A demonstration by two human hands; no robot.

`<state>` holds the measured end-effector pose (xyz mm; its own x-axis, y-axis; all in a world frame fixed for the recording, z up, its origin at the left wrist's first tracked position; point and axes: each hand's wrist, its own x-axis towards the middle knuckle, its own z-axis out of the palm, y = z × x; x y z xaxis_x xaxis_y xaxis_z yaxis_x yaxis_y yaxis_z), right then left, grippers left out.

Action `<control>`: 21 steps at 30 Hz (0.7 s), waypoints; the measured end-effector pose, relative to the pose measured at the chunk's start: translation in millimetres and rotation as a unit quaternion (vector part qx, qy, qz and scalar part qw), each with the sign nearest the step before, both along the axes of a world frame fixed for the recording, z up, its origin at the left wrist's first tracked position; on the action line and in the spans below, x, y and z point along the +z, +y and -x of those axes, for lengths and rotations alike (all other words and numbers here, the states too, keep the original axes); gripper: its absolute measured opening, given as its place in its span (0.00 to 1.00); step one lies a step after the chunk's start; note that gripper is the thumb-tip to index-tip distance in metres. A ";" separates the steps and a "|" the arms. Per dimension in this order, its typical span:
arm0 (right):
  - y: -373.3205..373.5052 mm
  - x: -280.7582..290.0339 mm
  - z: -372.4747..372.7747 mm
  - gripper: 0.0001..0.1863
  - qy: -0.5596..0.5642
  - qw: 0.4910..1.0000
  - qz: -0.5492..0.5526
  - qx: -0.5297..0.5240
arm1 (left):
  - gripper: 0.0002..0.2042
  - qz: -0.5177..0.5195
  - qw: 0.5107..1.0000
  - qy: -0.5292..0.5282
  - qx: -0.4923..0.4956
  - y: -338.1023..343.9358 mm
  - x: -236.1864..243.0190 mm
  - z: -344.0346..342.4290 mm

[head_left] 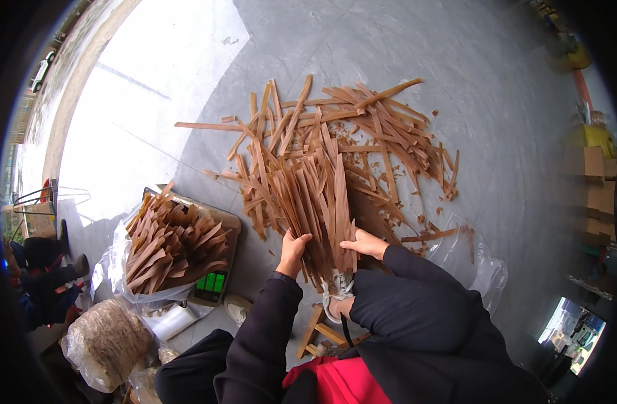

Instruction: The person sits on the floor and repeatedly gathers cinnamon sticks from a large pile, aligns them by hand, and places them into a plastic bag on a digital scale. The person continues this cycle of gathering, aligning, and bagging the sticks.

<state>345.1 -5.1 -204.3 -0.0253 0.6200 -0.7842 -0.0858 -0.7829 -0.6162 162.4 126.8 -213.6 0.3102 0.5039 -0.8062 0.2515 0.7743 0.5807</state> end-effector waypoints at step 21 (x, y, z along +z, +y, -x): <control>54.8 -5.3 -18.4 0.39 0.063 0.982 -0.120 -0.131 | 0.18 0.016 0.998 -0.057 0.002 9.6 15.5 -37.9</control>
